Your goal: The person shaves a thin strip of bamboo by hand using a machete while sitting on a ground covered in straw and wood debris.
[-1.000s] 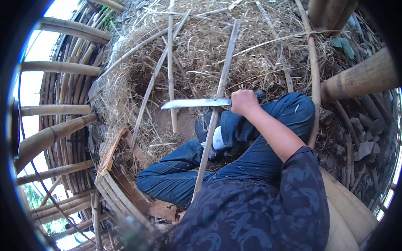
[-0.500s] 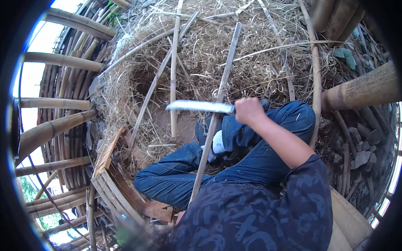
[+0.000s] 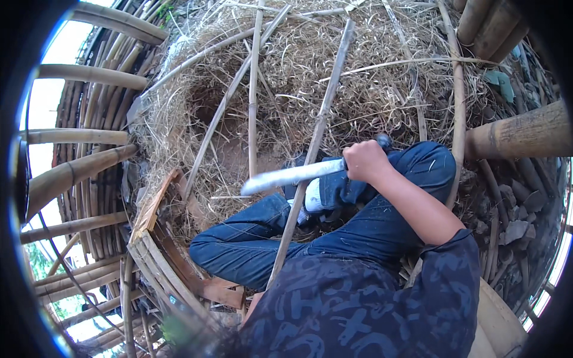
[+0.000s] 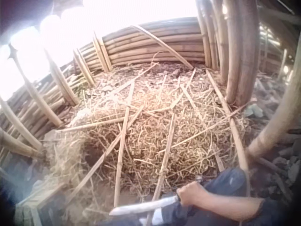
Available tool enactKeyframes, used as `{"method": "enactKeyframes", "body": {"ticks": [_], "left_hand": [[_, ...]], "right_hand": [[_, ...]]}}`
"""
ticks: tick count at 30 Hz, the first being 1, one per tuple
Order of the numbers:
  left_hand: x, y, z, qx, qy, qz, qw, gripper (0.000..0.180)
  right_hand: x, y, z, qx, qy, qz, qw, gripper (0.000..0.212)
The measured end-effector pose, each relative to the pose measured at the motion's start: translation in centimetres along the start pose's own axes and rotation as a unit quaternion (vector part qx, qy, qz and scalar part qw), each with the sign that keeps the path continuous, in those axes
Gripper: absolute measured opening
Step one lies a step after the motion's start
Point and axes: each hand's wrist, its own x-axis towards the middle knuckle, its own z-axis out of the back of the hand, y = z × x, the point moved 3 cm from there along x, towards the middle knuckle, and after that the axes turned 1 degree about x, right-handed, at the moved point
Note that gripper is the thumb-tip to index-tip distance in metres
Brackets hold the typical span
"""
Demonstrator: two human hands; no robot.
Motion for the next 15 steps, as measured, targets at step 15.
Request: {"method": "enactKeyframes", "body": {"ticks": [15], "left_hand": [[0.9, -1.1, -0.3, -0.011, -0.005, -0.028, 1.0, 0.025]], "right_hand": [[1.6, -5.7, 1.1, -0.084, -0.078, -0.148, 0.982, 0.015]]}}
